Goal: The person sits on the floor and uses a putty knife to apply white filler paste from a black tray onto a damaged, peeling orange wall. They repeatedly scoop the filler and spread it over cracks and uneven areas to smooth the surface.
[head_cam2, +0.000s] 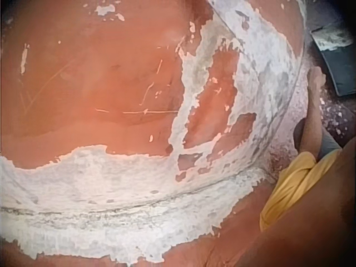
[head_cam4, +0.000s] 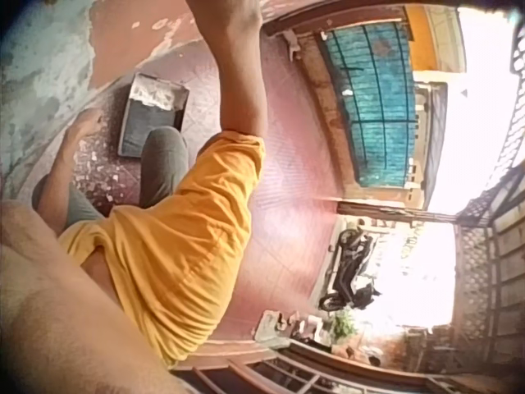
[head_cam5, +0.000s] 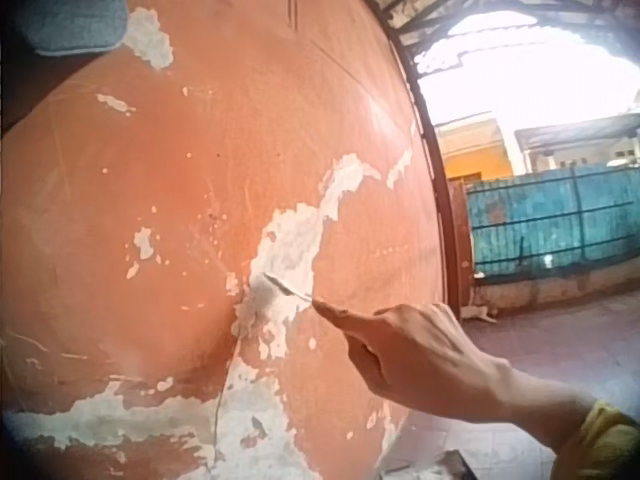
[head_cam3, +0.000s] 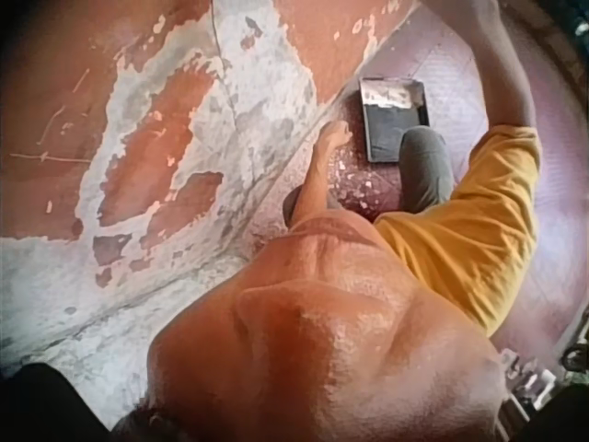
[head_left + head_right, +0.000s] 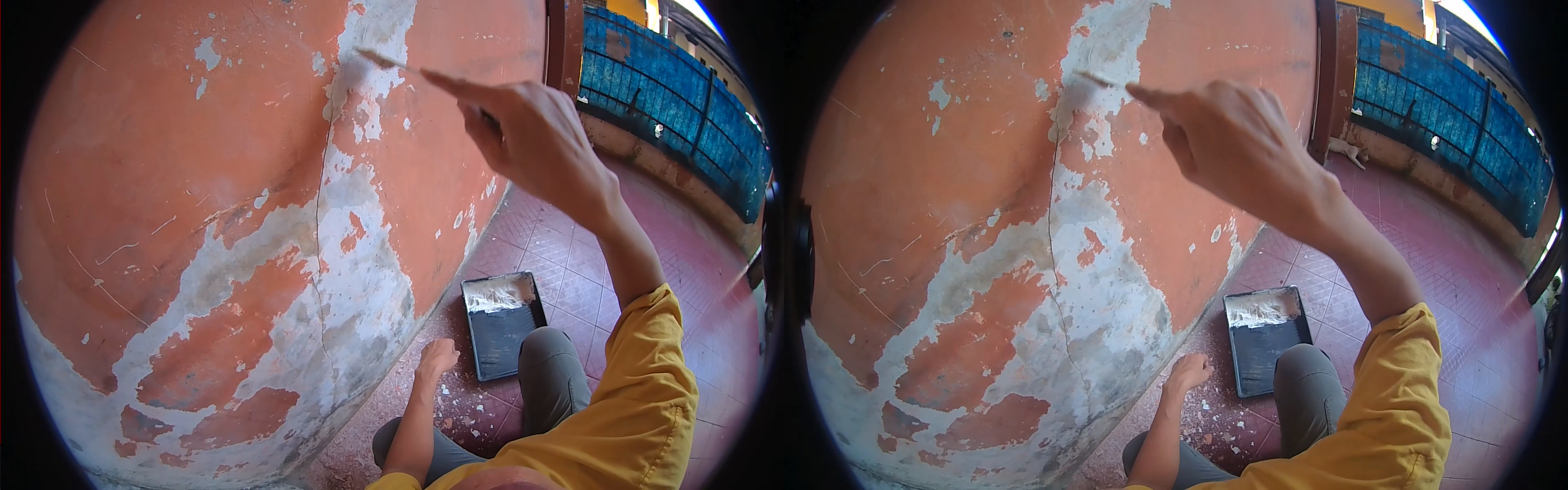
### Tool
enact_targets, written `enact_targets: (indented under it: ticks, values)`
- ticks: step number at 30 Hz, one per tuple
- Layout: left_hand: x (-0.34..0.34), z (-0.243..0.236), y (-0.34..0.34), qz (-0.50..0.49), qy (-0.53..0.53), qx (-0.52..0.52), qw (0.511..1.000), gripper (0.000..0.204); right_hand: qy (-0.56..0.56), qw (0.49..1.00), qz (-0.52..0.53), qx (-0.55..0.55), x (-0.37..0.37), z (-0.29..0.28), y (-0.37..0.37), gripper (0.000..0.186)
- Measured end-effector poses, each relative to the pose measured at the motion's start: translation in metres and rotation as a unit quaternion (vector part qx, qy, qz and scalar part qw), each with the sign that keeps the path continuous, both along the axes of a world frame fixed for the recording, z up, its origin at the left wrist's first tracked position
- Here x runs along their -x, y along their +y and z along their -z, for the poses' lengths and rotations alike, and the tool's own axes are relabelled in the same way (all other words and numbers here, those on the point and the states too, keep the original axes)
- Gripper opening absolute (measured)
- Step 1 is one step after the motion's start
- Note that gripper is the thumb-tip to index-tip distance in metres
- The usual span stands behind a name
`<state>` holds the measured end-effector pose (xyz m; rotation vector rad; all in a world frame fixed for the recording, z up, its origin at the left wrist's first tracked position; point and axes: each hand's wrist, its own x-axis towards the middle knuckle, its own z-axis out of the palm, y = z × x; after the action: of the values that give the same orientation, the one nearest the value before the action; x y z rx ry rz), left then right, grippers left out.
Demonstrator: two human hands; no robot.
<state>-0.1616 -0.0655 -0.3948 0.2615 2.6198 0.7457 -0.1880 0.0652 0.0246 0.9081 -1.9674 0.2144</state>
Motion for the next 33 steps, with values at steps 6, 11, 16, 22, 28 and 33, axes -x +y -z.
enact_targets:
  ticks: [6, 11, 16, 22, 28, 33]
  values:
    - [0.000, 0.007, -0.004, -0.005, 0.009, 0.000, 1.000, 0.029, 0.082, 0.996, 0.037, 0.027, 0.033, -0.022, 0.000, 0.037]
    - [0.003, 0.007, 0.001, -0.001, 0.016, 0.003, 1.000, 0.028, 0.009, 1.000, 0.013, -0.014, 0.020, 0.014, -0.014, 0.039]
    - [0.003, 0.014, 0.006, -0.004, 0.029, 0.000, 1.000, 0.024, -0.024, 0.998, 0.003, -0.064, -0.002, 0.041, -0.005, 0.046]
    - [0.002, 0.021, -0.001, -0.018, 0.012, 0.016, 1.000, 0.023, 0.011, 0.999, -0.008, 0.038, 0.015, 0.005, 0.014, 0.037]
    - [0.005, 0.006, 0.002, -0.011, -0.009, 0.031, 0.999, 0.027, 0.085, 0.994, -0.015, 0.069, 0.049, -0.007, 0.006, 0.029]
    - [0.005, 0.013, 0.003, -0.007, -0.015, 0.030, 0.999, 0.028, 0.016, 1.000, 0.006, 0.003, 0.016, 0.027, -0.015, 0.029]
